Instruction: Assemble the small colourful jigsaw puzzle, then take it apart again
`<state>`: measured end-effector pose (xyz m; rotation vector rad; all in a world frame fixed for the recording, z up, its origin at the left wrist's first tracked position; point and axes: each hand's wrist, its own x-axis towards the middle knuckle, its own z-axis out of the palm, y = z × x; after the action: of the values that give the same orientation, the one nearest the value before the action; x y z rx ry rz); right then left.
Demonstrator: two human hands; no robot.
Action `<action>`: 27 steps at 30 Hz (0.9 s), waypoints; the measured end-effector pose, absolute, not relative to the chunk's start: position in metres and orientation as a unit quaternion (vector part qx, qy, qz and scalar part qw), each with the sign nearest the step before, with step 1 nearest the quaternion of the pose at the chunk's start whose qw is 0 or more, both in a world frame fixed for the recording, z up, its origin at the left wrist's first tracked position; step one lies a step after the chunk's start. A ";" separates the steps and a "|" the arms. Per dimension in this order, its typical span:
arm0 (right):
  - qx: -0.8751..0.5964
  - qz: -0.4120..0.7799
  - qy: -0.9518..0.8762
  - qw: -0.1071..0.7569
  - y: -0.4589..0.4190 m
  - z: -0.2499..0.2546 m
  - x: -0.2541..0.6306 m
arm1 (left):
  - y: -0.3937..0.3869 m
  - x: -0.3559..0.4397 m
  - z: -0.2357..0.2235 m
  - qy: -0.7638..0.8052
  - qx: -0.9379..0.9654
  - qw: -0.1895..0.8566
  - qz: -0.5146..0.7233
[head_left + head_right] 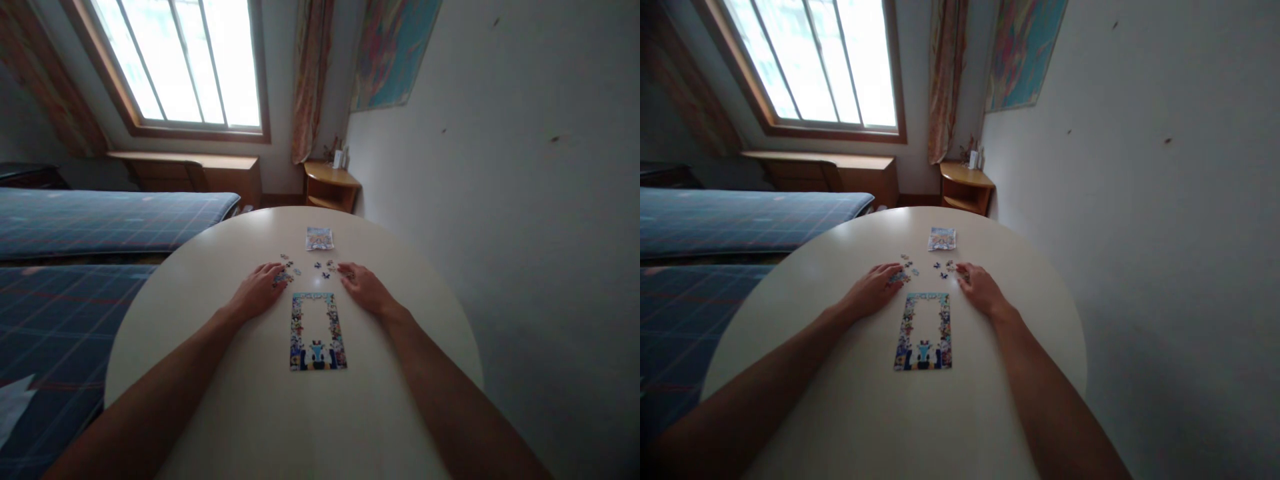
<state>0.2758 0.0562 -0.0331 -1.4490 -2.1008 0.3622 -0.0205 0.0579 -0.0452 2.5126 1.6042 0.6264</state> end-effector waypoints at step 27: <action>-0.466 0.119 -0.843 0.241 0.052 -0.029 0.273 | 0.058 -0.020 -0.046 0.522 0.823 0.061 0.214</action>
<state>0.2727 0.0516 -0.0289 -1.2757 -2.3041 0.3261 -0.0200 0.0576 -0.0459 2.4909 1.5792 0.6476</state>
